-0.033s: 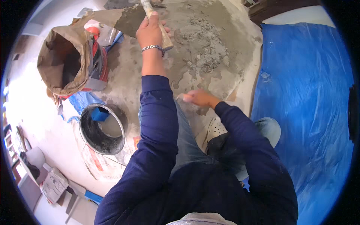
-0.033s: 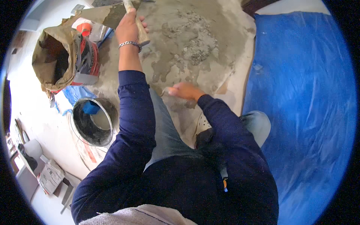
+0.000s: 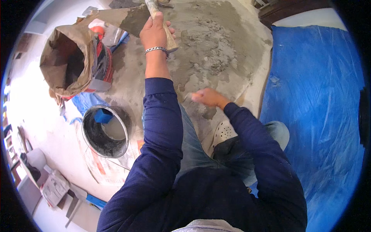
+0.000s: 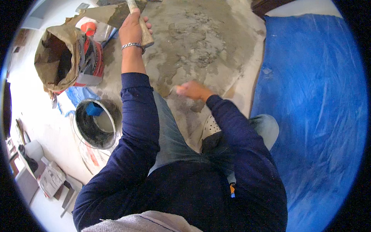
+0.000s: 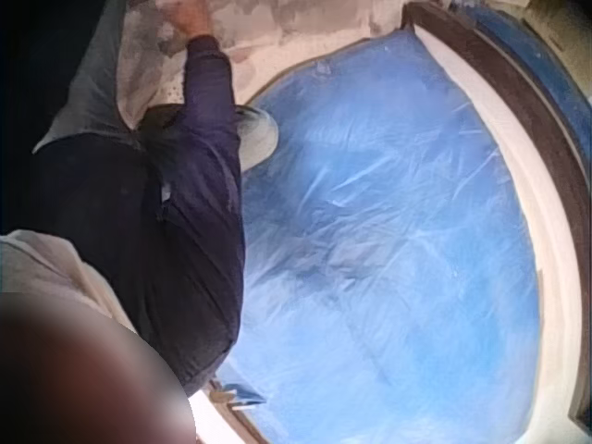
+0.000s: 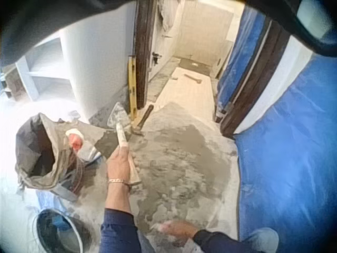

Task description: Applying and smoothing mortar on a floor surface around a pipe using trowels.

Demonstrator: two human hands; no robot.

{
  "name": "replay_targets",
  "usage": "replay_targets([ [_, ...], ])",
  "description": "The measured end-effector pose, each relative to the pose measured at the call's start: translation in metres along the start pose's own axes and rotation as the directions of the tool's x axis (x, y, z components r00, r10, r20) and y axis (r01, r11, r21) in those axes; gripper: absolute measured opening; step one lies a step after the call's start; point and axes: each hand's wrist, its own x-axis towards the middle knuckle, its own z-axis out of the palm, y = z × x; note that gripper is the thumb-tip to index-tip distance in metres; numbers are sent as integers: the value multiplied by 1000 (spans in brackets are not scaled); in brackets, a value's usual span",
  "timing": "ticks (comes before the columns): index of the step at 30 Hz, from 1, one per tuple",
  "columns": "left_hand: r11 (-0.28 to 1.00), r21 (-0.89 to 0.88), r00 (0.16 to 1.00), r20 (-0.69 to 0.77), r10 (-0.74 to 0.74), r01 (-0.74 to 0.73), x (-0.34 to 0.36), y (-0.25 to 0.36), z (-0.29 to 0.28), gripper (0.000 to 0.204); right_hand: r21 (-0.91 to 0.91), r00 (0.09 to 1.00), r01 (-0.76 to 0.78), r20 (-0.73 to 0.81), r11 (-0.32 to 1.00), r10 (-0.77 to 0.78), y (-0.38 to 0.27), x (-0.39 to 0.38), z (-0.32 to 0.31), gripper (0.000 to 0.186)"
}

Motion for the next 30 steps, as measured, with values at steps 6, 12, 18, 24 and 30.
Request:
replay_targets([
  [6, 992, 108, 994, -75, 78, -69, -16, 26, -15, 39, -298, 979, -53, -202, 953, -9, 23, -4, -132, 56],
  [12, 971, 226, 986, -131, 106, -74, -69, 55, -17, 42, 36, 968, -148, -200, 988, 152, 12, -10, -215, 58],
  [18, 894, 448, 986, -138, 98, -26, -135, 80, -16, 44, 484, 953, -165, -146, 859, 265, 46, -50, -223, 54],
  [24, 876, 482, 971, -198, 131, -20, -196, 117, -13, 37, 876, 971, -4, -112, 483, 212, 76, -43, -130, 55],
  [30, 825, 565, 957, -242, 157, 7, -239, 153, -7, 36, 897, 975, 20, -115, 441, 189, 30, -2, -140, 48],
])
